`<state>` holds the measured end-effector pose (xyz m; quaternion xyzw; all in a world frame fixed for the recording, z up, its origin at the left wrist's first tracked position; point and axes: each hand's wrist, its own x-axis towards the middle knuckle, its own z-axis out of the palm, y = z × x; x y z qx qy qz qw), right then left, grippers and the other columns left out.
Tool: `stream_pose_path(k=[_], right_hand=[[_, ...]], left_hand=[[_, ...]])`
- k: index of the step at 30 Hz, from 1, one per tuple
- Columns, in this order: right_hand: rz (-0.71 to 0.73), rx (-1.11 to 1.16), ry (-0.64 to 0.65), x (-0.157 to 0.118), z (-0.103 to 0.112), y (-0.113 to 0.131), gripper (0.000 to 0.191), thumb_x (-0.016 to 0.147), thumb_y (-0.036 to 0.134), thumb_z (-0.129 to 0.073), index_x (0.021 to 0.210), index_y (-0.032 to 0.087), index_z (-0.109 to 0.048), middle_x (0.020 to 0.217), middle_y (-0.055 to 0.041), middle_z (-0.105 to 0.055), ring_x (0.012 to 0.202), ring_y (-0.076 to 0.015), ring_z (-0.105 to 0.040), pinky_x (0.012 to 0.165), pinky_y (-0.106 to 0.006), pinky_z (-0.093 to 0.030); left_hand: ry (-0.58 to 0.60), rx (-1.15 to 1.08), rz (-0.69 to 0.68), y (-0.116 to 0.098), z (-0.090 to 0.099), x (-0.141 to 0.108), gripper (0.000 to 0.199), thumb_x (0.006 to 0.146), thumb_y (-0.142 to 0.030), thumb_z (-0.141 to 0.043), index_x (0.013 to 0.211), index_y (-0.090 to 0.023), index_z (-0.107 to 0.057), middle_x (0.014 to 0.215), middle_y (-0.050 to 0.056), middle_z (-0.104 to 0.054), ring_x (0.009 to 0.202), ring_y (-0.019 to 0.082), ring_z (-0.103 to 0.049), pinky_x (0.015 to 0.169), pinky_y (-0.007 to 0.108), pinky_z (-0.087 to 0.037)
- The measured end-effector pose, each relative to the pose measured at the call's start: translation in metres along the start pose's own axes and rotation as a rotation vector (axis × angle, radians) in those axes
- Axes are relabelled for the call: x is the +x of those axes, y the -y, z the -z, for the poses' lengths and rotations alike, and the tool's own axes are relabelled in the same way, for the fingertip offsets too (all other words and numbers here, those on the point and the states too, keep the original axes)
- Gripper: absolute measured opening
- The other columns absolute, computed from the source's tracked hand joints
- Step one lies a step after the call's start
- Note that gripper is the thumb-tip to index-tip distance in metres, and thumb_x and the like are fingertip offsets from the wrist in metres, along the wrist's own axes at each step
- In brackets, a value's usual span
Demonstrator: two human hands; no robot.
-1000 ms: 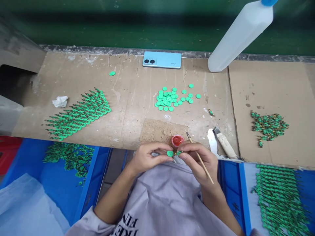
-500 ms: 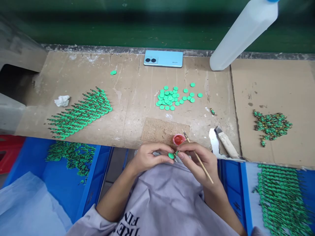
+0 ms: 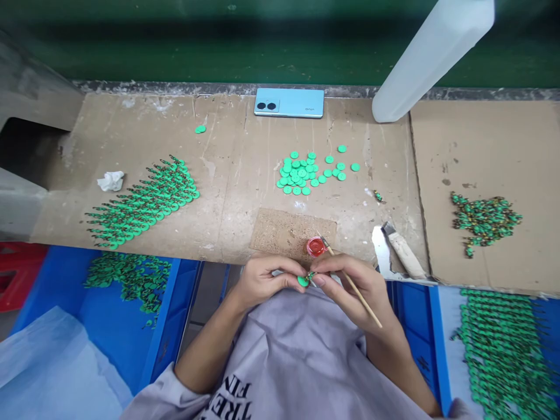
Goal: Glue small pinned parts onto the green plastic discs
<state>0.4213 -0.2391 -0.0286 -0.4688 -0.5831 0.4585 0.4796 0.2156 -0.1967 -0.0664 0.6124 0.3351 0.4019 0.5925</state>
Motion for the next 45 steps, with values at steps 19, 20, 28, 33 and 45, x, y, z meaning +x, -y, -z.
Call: stream_pose_path(k=[19, 20, 28, 33, 45], right_hand=[[-0.150, 0.235, 0.091, -0.004, 0.008, 0.011, 0.001, 0.096, 0.028, -0.081, 0.096, 0.027, -0.081, 0.090, -0.0015, -0.083, 0.079, -0.0199, -0.079, 0.072, -0.029, -0.064], [-0.151, 0.253, 0.090, -0.004, 0.009, 0.011, 0.001, 0.096, 0.028, -0.081, 0.096, 0.027, -0.081, 0.091, -0.0015, -0.083, 0.080, -0.0197, -0.079, 0.071, -0.029, -0.064], [-0.164, 0.307, 0.114, -0.003, 0.011, 0.011, 0.015, 0.096, 0.037, -0.081, 0.089, 0.024, -0.077, 0.085, -0.0033, -0.080, 0.073, -0.0196, -0.076, 0.065, -0.030, -0.063], [-0.093, 0.207, 0.110, -0.001, 0.014, 0.012, 0.005, 0.096, 0.029, -0.080, 0.092, 0.025, -0.078, 0.082, -0.0025, -0.080, 0.070, -0.0182, -0.074, 0.063, -0.028, -0.060], [-0.087, 0.205, 0.107, -0.004, 0.012, 0.009, 0.013, 0.098, 0.034, -0.079, 0.089, 0.025, -0.075, 0.084, -0.0016, -0.080, 0.067, -0.0179, -0.072, 0.060, -0.029, -0.056]], left_hand=[[-0.080, -0.019, -0.421, -0.011, -0.022, -0.007, 0.011, 0.094, -0.026, -0.083, 0.088, -0.020, -0.075, 0.081, 0.003, -0.079, 0.067, 0.014, -0.076, 0.063, 0.021, -0.061], [-0.100, -0.029, -0.418, -0.011, -0.024, -0.008, 0.012, 0.094, -0.024, -0.083, 0.088, -0.020, -0.074, 0.082, 0.002, -0.078, 0.069, 0.014, -0.075, 0.063, 0.021, -0.061], [-0.104, -0.084, -0.431, -0.010, -0.036, -0.015, 0.012, 0.098, -0.017, -0.075, 0.094, -0.022, -0.064, 0.087, 0.003, -0.076, 0.076, 0.016, -0.076, 0.071, 0.026, -0.064], [-0.055, -0.093, -0.426, -0.015, -0.034, -0.012, 0.016, 0.097, -0.013, -0.075, 0.093, -0.021, -0.062, 0.086, 0.002, -0.075, 0.078, 0.015, -0.074, 0.073, 0.026, -0.063], [-0.027, 0.007, -0.403, -0.017, -0.031, -0.010, 0.022, 0.099, -0.011, -0.069, 0.085, -0.023, -0.056, 0.082, 0.002, -0.074, 0.073, 0.016, -0.073, 0.067, 0.026, -0.062]])
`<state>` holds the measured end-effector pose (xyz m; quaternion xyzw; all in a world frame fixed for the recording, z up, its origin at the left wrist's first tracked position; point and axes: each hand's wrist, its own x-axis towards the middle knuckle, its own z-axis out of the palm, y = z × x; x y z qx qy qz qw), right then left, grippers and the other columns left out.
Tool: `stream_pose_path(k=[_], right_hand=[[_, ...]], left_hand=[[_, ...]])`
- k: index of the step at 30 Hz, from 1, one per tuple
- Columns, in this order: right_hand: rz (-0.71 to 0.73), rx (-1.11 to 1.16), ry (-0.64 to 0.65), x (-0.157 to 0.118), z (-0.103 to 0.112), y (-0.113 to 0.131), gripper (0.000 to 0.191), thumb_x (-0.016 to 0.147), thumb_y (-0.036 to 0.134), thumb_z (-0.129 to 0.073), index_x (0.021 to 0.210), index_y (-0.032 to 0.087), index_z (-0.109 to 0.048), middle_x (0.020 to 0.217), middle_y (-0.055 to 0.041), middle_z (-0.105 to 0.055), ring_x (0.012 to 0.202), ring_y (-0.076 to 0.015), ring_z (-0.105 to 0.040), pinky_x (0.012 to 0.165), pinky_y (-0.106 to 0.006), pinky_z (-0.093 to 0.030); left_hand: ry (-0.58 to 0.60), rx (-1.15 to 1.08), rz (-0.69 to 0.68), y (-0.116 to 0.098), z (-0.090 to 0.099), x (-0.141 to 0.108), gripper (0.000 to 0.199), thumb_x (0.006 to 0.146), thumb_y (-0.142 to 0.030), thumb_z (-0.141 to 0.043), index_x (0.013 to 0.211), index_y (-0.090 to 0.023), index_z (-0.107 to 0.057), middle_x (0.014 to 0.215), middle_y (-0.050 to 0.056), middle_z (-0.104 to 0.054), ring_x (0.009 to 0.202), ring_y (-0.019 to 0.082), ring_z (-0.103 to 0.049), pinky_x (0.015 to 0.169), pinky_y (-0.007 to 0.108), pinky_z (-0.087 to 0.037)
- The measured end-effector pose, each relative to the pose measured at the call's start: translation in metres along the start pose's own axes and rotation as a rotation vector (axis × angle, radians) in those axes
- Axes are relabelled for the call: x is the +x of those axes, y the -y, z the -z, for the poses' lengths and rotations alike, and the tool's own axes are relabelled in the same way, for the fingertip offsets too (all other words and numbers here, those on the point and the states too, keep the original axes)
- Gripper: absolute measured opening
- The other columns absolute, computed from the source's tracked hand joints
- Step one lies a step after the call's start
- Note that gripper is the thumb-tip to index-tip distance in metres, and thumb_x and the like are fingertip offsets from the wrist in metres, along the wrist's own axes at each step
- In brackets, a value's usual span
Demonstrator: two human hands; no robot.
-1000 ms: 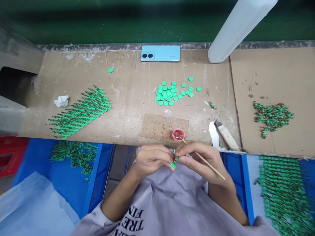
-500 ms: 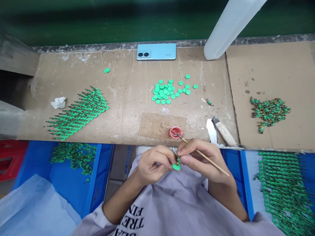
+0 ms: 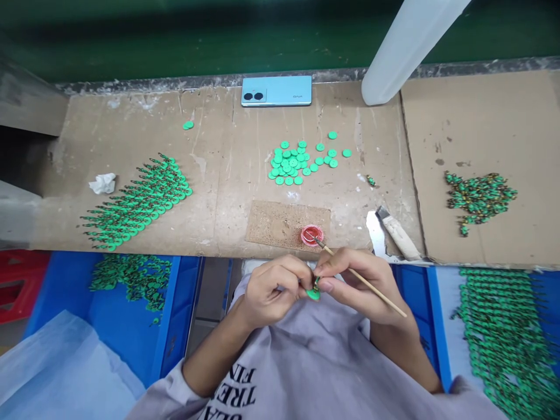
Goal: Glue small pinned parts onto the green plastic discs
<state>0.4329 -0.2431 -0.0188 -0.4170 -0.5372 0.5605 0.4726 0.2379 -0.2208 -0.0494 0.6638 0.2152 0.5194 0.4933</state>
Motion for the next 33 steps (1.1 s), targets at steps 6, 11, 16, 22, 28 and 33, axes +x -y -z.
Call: stream_pose_path(k=[6, 11, 16, 22, 28, 33], right_hand=[[0.004, -0.007, 0.000, -0.001, 0.000, -0.003, 0.013, 0.099, 0.035, -0.078, 0.091, 0.025, -0.074, 0.081, -0.0014, -0.077, 0.064, -0.0166, -0.067, 0.059, -0.029, -0.053], [0.003, -0.028, -0.011, -0.003, 0.001, -0.008, 0.015, 0.099, 0.038, -0.077, 0.093, 0.026, -0.074, 0.082, -0.0018, -0.078, 0.065, -0.0172, -0.068, 0.059, -0.029, -0.053], [0.077, -0.040, -0.024, -0.003, -0.001, -0.012, 0.005, 0.098, 0.028, -0.080, 0.097, 0.027, -0.076, 0.084, -0.0005, -0.079, 0.068, -0.0171, -0.072, 0.061, -0.028, -0.055], [0.090, 0.019, -0.100, -0.002, -0.004, -0.012, 0.010, 0.095, 0.030, -0.084, 0.102, 0.028, -0.077, 0.088, -0.0005, -0.079, 0.072, -0.0163, -0.073, 0.063, -0.025, -0.057], [0.082, 0.102, -0.080, -0.003, -0.002, -0.017, 0.010, 0.095, 0.025, -0.083, 0.100, 0.027, -0.075, 0.090, -0.0015, -0.078, 0.074, -0.0165, -0.073, 0.063, -0.025, -0.058], [0.093, 0.145, -0.074, -0.002, -0.001, -0.017, 0.008, 0.096, 0.025, -0.083, 0.101, 0.027, -0.076, 0.090, -0.0017, -0.078, 0.078, -0.0169, -0.074, 0.063, -0.024, -0.058]], left_hand=[[0.000, -0.054, 0.020, 0.002, 0.000, 0.000, 0.033, 0.099, -0.009, -0.069, 0.079, -0.022, -0.046, 0.081, 0.001, -0.071, 0.072, 0.013, -0.072, 0.066, 0.022, -0.060], [0.025, -0.027, 0.026, 0.000, 0.000, 0.004, 0.039, 0.100, -0.013, -0.069, 0.075, -0.022, -0.040, 0.080, 0.000, -0.070, 0.068, 0.012, -0.070, 0.063, 0.021, -0.059], [0.023, -0.038, 0.015, 0.000, 0.000, 0.006, 0.042, 0.097, -0.006, -0.068, 0.073, -0.022, -0.037, 0.081, 0.000, -0.070, 0.071, 0.011, -0.069, 0.063, 0.020, -0.058], [0.037, -0.074, 0.008, -0.001, -0.002, 0.007, 0.046, 0.096, -0.003, -0.066, 0.073, -0.022, -0.031, 0.083, 0.000, -0.067, 0.071, 0.010, -0.067, 0.061, 0.018, -0.058], [0.016, -0.070, 0.051, 0.001, -0.006, 0.007, 0.049, 0.090, -0.006, -0.081, 0.073, -0.021, -0.037, 0.083, -0.001, -0.067, 0.071, 0.010, -0.066, 0.066, 0.019, -0.057], [0.035, -0.055, 0.061, 0.000, -0.005, 0.006, 0.043, 0.088, -0.009, -0.085, 0.079, -0.021, -0.045, 0.086, -0.001, -0.068, 0.077, 0.011, -0.068, 0.072, 0.021, -0.058]])
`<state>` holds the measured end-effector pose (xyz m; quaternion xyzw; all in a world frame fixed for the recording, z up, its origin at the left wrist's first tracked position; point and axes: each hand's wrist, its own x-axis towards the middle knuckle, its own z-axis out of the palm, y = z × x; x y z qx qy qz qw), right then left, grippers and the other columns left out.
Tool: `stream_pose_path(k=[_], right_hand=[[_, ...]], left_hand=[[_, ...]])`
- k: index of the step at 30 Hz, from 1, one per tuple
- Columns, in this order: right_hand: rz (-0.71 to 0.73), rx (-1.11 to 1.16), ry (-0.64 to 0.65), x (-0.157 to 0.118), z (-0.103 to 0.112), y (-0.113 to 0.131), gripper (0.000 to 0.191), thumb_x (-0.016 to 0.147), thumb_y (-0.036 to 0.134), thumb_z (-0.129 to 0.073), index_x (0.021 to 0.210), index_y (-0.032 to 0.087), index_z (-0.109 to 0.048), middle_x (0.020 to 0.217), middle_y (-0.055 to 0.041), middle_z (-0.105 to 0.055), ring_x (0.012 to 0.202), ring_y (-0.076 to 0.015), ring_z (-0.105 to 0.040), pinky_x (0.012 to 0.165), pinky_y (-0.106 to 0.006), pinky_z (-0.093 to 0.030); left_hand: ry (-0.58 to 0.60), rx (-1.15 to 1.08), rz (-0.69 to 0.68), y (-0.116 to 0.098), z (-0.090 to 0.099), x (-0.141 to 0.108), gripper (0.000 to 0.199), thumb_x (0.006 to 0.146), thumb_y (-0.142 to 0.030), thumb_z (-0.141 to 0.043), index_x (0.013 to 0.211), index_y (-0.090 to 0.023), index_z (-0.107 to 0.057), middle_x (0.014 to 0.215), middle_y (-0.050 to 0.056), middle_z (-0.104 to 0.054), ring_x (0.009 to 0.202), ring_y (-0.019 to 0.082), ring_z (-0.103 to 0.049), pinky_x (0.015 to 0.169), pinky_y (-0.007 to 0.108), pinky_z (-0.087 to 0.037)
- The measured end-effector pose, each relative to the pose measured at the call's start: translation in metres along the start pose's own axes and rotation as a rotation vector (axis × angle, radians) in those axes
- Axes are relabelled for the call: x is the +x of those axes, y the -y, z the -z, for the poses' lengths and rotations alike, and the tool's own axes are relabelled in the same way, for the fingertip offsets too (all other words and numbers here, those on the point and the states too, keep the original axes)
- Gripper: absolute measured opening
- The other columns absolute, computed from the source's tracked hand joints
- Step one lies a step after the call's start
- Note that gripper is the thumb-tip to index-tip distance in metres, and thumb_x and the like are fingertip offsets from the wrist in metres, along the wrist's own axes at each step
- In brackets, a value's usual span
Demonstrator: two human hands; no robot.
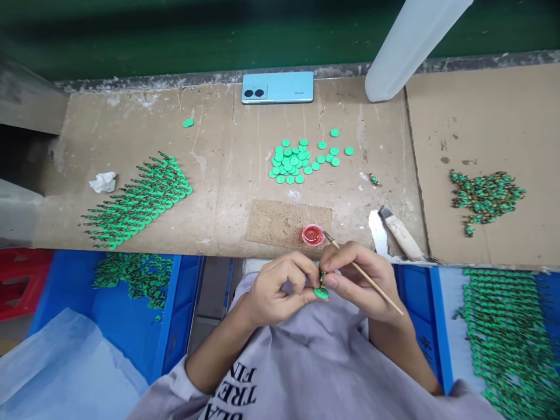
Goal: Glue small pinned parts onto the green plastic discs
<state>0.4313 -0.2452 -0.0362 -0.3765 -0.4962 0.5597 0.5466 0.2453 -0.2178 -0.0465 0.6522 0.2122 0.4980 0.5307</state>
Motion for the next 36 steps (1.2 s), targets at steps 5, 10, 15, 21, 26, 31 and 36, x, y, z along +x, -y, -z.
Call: stream_pose_path(k=[5, 10, 15, 21, 26, 31, 36], right_hand=[[0.009, -0.031, 0.006, 0.000, 0.000, 0.000, 0.007, 0.098, 0.029, -0.081, 0.100, 0.027, -0.075, 0.089, -0.0015, -0.078, 0.075, -0.0158, -0.073, 0.062, -0.024, -0.056], [0.007, -0.073, 0.025, -0.001, 0.003, -0.002, 0.007, 0.099, 0.030, -0.079, 0.100, 0.026, -0.074, 0.089, -0.0016, -0.078, 0.072, -0.0154, -0.073, 0.061, -0.024, -0.055], [-0.002, -0.133, 0.013, -0.002, 0.005, 0.001, 0.004, 0.099, 0.029, -0.078, 0.100, 0.026, -0.075, 0.088, -0.0019, -0.079, 0.074, -0.0170, -0.074, 0.063, -0.026, -0.056], [0.010, -0.146, 0.011, -0.002, 0.007, 0.007, 0.013, 0.108, 0.029, -0.066, 0.110, 0.027, -0.079, 0.082, -0.0012, -0.077, 0.069, -0.0159, -0.072, 0.061, -0.026, -0.056], [0.007, -0.212, -0.033, -0.007, 0.013, 0.004, 0.013, 0.107, 0.030, -0.066, 0.105, 0.025, -0.077, 0.079, -0.0012, -0.074, 0.069, -0.0172, -0.071, 0.062, -0.028, -0.055], [0.024, -0.318, 0.007, -0.009, 0.020, 0.007, 0.010, 0.104, 0.027, -0.070, 0.094, 0.024, -0.072, 0.080, -0.0013, -0.073, 0.070, -0.0177, -0.069, 0.064, -0.029, -0.053], [0.051, -0.451, 0.089, -0.003, 0.023, 0.013, 0.015, 0.104, 0.018, -0.059, 0.096, 0.024, -0.070, 0.079, -0.0009, -0.071, 0.067, -0.0174, -0.068, 0.063, -0.028, -0.053]], left_hand=[[0.050, 0.026, -0.002, -0.001, 0.002, 0.001, 0.044, 0.088, -0.007, -0.084, 0.079, -0.021, -0.043, 0.086, 0.000, -0.068, 0.078, 0.012, -0.069, 0.073, 0.022, -0.059], [0.056, 0.034, -0.028, -0.001, 0.004, 0.001, 0.043, 0.093, -0.002, -0.074, 0.076, -0.021, -0.039, 0.085, 0.001, -0.069, 0.077, 0.012, -0.069, 0.071, 0.022, -0.060], [0.055, 0.016, -0.030, -0.001, 0.004, 0.000, 0.044, 0.089, 0.009, -0.063, 0.075, -0.022, -0.035, 0.088, 0.001, -0.067, 0.078, 0.011, -0.068, 0.066, 0.018, -0.061], [-0.004, 0.005, -0.037, 0.001, 0.006, -0.002, 0.048, 0.086, 0.011, -0.064, 0.072, -0.021, -0.031, 0.088, 0.000, -0.065, 0.077, 0.010, -0.067, 0.063, 0.017, -0.062], [-0.077, 0.060, -0.052, 0.002, 0.011, -0.002, 0.049, 0.088, 0.006, -0.072, 0.069, -0.020, -0.034, 0.085, 0.001, -0.066, 0.074, 0.011, -0.069, 0.061, 0.019, -0.063], [-0.102, 0.100, -0.066, 0.003, 0.014, -0.001, 0.049, 0.088, 0.004, -0.075, 0.068, -0.019, -0.037, 0.084, 0.001, -0.067, 0.073, 0.011, -0.070, 0.061, 0.019, -0.063], [-0.101, 0.106, -0.075, 0.004, 0.013, 0.001, 0.050, 0.085, 0.004, -0.077, 0.067, -0.019, -0.037, 0.085, 0.000, -0.068, 0.074, 0.011, -0.071, 0.062, 0.019, -0.063]])
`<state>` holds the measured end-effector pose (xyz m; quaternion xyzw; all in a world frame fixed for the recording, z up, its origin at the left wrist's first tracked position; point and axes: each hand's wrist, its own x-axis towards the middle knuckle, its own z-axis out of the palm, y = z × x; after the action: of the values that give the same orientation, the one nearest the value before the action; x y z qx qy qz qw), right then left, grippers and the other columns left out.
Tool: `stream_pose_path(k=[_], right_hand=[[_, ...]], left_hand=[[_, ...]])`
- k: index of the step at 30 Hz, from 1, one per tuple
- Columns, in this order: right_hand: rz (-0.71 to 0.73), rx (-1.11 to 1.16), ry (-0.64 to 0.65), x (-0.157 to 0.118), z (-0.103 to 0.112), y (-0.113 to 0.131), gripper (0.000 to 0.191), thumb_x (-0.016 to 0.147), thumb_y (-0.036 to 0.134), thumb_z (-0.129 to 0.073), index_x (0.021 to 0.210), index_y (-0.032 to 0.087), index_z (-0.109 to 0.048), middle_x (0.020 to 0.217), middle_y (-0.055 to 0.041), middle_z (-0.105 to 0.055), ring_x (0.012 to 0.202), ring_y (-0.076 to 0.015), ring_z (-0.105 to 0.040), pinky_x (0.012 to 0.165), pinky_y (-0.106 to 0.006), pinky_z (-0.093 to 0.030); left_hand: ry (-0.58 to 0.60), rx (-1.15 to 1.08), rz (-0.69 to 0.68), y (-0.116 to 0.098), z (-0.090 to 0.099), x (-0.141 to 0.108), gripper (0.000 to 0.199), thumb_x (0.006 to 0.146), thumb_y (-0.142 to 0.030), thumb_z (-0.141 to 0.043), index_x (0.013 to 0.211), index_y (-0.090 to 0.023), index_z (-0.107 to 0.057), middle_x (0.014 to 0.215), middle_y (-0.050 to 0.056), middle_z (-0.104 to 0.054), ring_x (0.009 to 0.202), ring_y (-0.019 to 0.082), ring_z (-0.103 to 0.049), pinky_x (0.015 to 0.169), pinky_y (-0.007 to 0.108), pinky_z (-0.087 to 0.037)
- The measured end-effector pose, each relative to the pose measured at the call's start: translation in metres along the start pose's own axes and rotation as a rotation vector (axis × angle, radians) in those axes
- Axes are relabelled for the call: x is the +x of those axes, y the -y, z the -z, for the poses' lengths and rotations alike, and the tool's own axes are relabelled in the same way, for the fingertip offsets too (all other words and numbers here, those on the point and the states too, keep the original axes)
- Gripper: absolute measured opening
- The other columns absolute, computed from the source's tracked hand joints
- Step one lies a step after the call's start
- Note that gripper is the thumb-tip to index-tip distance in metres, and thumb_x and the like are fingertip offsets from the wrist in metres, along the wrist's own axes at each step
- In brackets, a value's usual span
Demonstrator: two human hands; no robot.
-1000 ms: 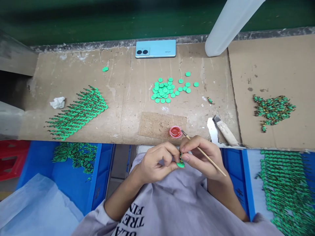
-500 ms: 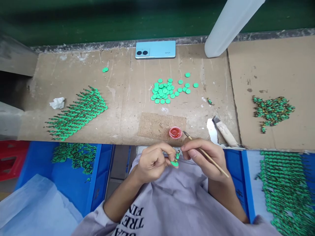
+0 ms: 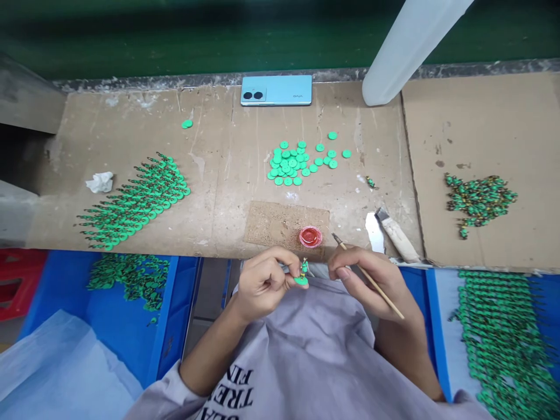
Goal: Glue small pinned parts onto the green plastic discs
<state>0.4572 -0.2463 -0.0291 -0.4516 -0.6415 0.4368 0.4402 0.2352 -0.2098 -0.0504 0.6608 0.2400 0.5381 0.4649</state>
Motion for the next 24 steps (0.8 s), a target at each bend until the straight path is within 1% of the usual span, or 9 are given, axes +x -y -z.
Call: stream_pose_path(k=[6, 11, 15, 20, 24], right_hand=[[0.043, -0.050, 0.041, 0.003, -0.002, -0.001, 0.014, 0.101, 0.016, -0.059, 0.095, 0.024, -0.069, 0.078, -0.0009, -0.072, 0.066, -0.0176, -0.068, 0.062, -0.028, -0.054], [0.081, 0.001, 0.048, 0.001, -0.004, -0.002, 0.017, 0.102, 0.012, -0.056, 0.098, 0.024, -0.066, 0.078, 0.0010, -0.070, 0.067, -0.0150, -0.068, 0.062, -0.025, -0.053], [0.126, 0.082, 0.041, -0.001, -0.004, -0.007, 0.015, 0.103, 0.014, -0.056, 0.098, 0.024, -0.065, 0.078, -0.0007, -0.069, 0.066, -0.0165, -0.067, 0.059, -0.027, -0.052], [0.091, 0.170, 0.014, -0.004, -0.008, -0.011, 0.011, 0.106, 0.019, -0.055, 0.102, 0.025, -0.063, 0.078, -0.0006, -0.068, 0.067, -0.0166, -0.065, 0.059, -0.027, -0.051], [0.072, 0.246, -0.012, -0.006, -0.009, -0.010, 0.009, 0.106, 0.018, -0.057, 0.106, 0.025, -0.062, 0.082, -0.0020, -0.070, 0.070, -0.0178, -0.069, 0.060, -0.028, -0.052]], left_hand=[[0.000, 0.027, 0.001, 0.000, 0.000, 0.002, 0.050, 0.086, 0.000, -0.080, 0.066, -0.019, -0.038, 0.083, 0.001, -0.069, 0.073, 0.012, -0.071, 0.062, 0.020, -0.062], [-0.006, 0.036, 0.000, -0.001, 0.000, 0.002, 0.050, 0.087, -0.001, -0.080, 0.066, -0.019, -0.038, 0.083, 0.001, -0.070, 0.072, 0.012, -0.072, 0.061, 0.020, -0.061], [-0.008, 0.028, -0.003, 0.000, 0.000, 0.002, 0.050, 0.086, 0.002, -0.079, 0.066, -0.019, -0.038, 0.083, 0.001, -0.069, 0.072, 0.011, -0.071, 0.061, 0.019, -0.061], [-0.006, 0.024, -0.006, 0.002, -0.001, 0.001, 0.050, 0.086, 0.003, -0.078, 0.067, -0.019, -0.037, 0.084, 0.001, -0.068, 0.073, 0.011, -0.071, 0.062, 0.019, -0.061], [-0.008, 0.023, 0.001, 0.002, 0.000, -0.001, 0.048, 0.086, 0.003, -0.078, 0.067, -0.019, -0.038, 0.085, 0.001, -0.068, 0.072, 0.011, -0.071, 0.062, 0.019, -0.061]])
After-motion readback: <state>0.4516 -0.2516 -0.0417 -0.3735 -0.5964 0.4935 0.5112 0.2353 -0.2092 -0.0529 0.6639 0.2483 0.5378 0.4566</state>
